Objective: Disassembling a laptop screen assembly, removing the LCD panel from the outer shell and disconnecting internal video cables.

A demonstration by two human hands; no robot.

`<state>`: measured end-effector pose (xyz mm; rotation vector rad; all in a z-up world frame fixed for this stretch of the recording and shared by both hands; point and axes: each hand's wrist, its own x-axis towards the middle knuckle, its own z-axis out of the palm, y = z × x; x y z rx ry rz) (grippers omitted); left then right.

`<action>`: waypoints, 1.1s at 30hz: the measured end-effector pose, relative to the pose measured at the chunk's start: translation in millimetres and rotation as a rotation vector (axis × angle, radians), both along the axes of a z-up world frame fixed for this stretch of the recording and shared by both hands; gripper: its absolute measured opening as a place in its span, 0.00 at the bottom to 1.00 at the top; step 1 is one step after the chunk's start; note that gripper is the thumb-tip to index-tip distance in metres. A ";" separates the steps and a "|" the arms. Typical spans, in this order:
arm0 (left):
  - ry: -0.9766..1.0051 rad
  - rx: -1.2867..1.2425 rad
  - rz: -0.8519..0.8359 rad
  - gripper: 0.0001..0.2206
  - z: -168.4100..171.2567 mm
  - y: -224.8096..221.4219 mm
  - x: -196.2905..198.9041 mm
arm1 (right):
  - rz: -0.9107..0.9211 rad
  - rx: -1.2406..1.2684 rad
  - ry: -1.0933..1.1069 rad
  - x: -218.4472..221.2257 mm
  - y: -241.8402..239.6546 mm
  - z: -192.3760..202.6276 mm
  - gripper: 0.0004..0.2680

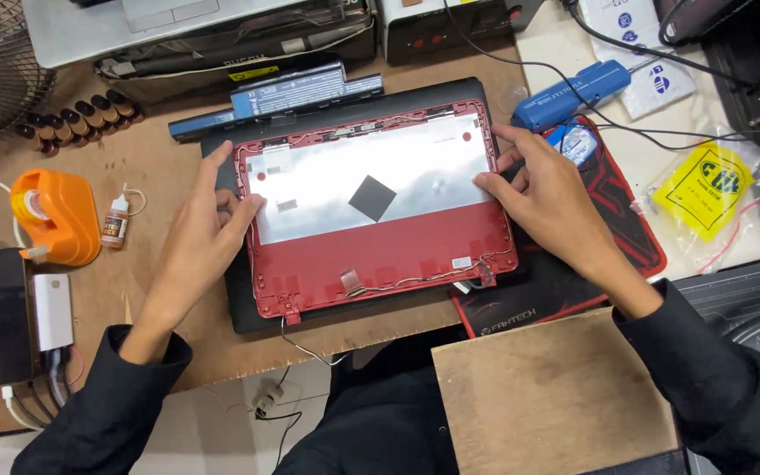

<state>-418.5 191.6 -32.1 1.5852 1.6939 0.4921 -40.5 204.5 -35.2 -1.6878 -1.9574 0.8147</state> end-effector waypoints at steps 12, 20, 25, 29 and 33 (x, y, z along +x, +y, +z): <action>0.306 0.097 -0.130 0.26 2.5 2.5 15.6 | -0.036 0.068 -0.125 -9.7 -6.4 2.9 0.21; 0.603 0.057 -0.230 0.29 5.7 17.0 22.8 | -0.021 0.041 -0.090 3.4 -14.3 8.4 0.22; 0.740 0.219 -0.307 0.26 3.9 30.4 44.5 | -0.046 -0.014 -0.050 11.7 -24.8 21.3 0.21; 0.620 0.265 -0.419 0.24 11.9 42.1 68.5 | -0.069 -0.016 -0.026 18.3 -33.6 27.7 0.19; 0.268 0.171 -0.590 0.18 32.2 47.4 105.0 | -0.070 0.015 -0.062 36.0 -51.7 36.9 0.19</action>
